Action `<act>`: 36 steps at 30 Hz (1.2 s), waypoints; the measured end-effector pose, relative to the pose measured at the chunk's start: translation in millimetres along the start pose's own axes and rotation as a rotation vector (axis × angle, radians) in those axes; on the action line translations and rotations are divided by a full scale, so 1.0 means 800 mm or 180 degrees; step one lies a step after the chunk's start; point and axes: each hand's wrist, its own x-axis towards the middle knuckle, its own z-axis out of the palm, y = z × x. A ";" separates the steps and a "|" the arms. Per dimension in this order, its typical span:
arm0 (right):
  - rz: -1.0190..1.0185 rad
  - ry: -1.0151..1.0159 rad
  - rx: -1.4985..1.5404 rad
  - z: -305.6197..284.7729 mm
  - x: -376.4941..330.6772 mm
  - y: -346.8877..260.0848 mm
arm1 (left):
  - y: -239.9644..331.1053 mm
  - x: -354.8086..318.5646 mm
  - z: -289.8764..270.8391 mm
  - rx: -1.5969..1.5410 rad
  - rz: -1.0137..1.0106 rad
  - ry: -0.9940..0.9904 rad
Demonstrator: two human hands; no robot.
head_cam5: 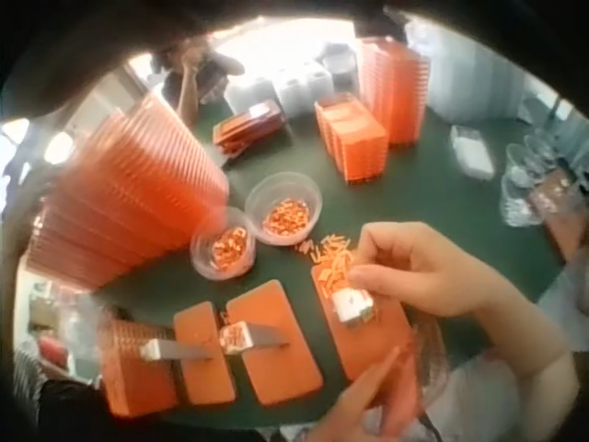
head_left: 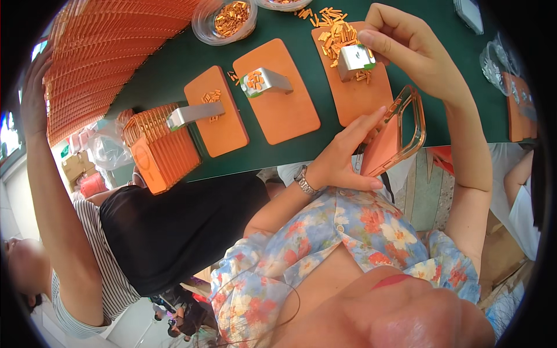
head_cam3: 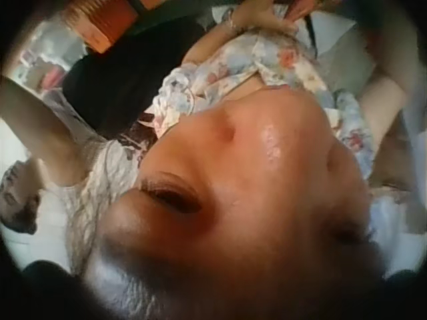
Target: The person assembles phone cases by picking up small buttons from a holder and inserting them into the side of each case by hand.
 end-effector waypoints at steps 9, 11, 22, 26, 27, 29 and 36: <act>-0.0553 -0.0025 -0.0412 -0.015 -0.017 -0.017 | 0.006 0.007 0.003 -0.0458 -0.0219 -0.0040; 0.0025 0.0703 0.0232 -0.021 -0.022 -0.020 | 0.024 0.014 0.013 -0.0896 -0.0504 0.0003; -0.0472 0.0416 0.0804 0.013 0.018 0.033 | 0.062 0.068 0.011 -0.1429 -0.1136 0.1007; -0.0401 0.0397 0.1086 0.019 0.021 0.044 | 0.059 0.065 0.011 -0.1435 -0.1280 0.1067; -0.0385 0.0390 0.1143 0.022 0.022 0.045 | 0.058 0.063 0.009 -0.1374 -0.1251 0.1075; -0.0334 0.0281 0.1358 0.026 0.021 0.043 | 0.063 0.061 0.009 -0.1329 -0.1283 0.1163; -0.0577 0.0219 0.1222 0.018 0.022 0.054 | 0.060 0.073 0.010 -0.1227 -0.1247 0.1182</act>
